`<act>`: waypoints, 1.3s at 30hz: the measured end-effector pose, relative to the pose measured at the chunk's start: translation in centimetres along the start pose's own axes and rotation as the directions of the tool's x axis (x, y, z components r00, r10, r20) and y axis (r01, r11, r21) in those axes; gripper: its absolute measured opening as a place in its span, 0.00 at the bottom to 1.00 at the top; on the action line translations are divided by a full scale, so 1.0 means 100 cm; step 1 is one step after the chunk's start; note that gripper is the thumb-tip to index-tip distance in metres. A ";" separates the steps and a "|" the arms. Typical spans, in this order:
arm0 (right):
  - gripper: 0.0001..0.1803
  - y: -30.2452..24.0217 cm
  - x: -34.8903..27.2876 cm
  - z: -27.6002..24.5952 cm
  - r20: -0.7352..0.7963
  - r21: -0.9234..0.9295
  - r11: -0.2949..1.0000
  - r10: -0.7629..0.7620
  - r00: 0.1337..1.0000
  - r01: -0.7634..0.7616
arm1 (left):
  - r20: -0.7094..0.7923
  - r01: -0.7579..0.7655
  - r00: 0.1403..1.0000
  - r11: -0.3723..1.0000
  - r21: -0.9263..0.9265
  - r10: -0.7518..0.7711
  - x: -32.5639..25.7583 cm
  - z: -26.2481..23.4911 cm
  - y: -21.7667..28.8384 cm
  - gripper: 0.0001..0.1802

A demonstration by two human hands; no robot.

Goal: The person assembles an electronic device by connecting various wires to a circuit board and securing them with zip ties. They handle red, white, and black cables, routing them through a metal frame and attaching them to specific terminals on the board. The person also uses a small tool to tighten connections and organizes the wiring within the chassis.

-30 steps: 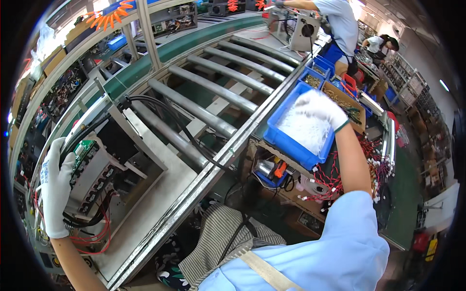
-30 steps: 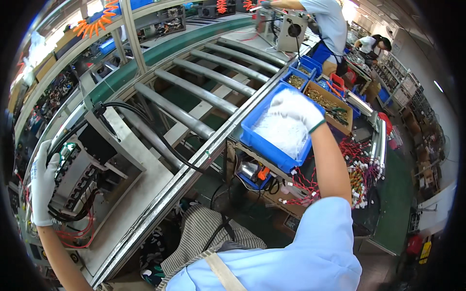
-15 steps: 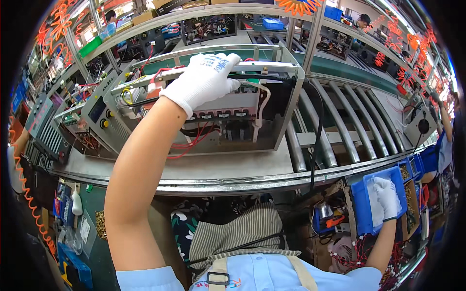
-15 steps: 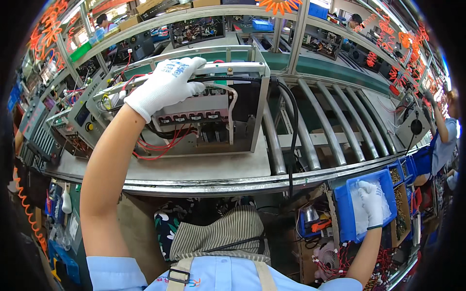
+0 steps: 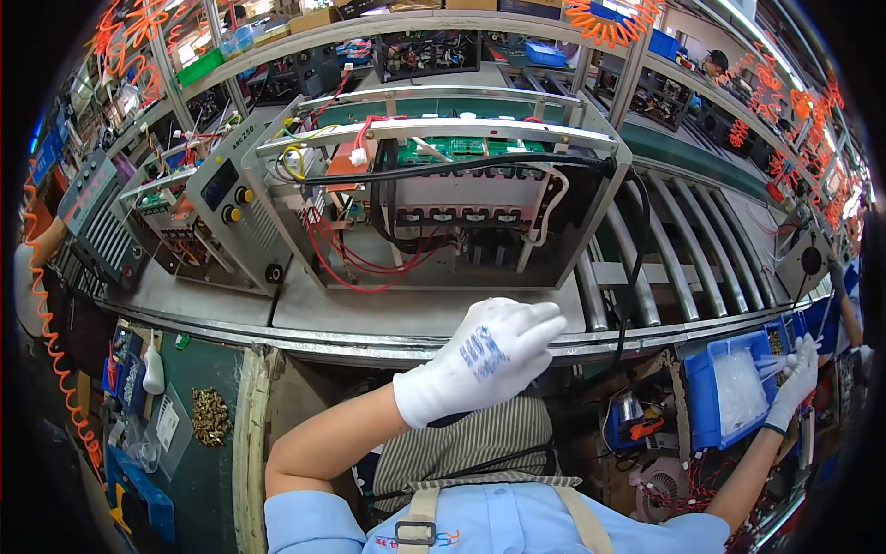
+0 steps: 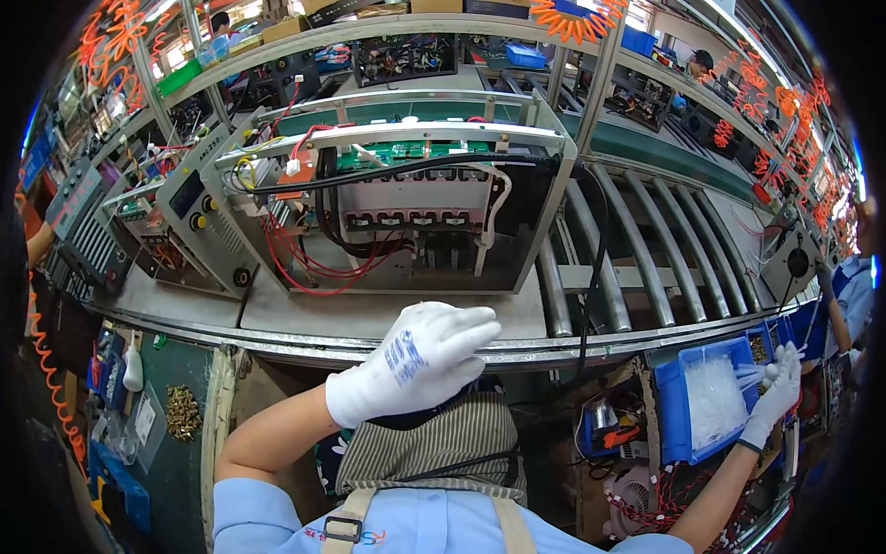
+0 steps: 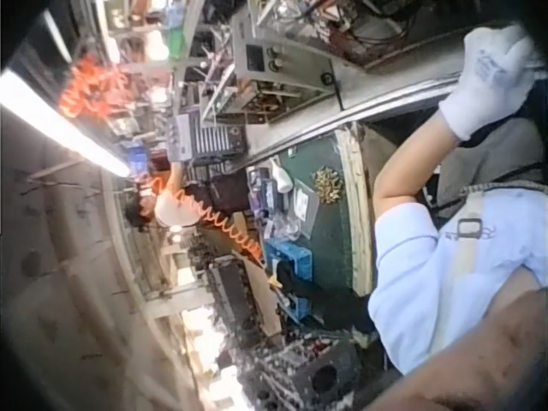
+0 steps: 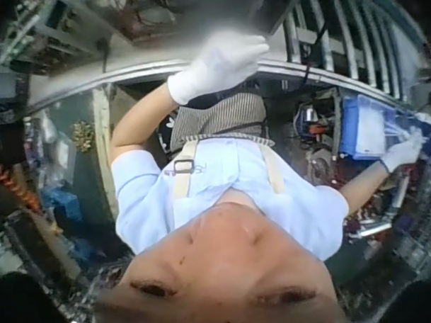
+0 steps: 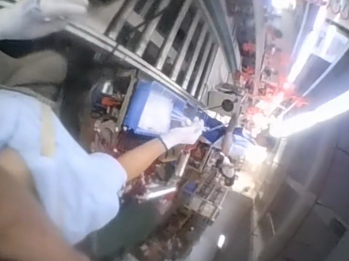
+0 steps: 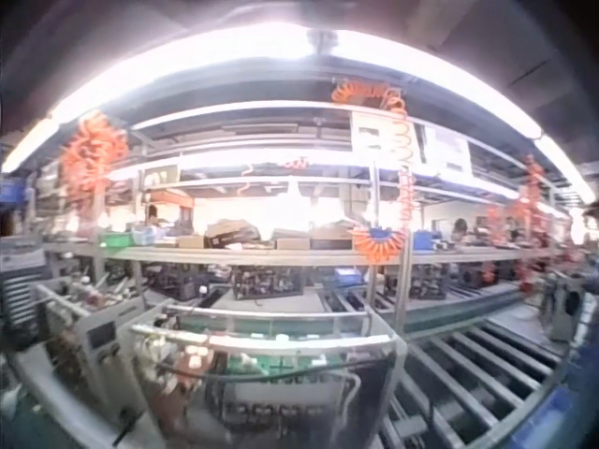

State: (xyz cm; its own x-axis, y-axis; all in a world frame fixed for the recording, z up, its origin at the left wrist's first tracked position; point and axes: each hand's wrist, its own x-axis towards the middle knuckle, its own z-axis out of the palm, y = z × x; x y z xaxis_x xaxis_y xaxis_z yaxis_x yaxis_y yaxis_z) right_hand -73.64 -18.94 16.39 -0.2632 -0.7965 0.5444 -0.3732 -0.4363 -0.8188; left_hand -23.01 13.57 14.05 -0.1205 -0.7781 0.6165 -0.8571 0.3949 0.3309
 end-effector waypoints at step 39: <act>0.10 -0.158 -0.253 0.290 0.803 0.571 0.819 -0.572 0.167 0.059 | 0.739 0.865 0.451 0.040 -0.501 -0.500 -0.013 0.038 -0.054 0.11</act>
State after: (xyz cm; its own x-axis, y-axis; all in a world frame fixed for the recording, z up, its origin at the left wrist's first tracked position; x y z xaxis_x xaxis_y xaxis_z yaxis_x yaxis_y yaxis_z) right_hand -35.25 -4.07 10.21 0.8841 -0.2195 0.4124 0.1865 -0.6436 -0.7423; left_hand -20.11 10.60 8.68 0.0045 -0.9097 -0.4153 0.1120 -0.4122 0.9042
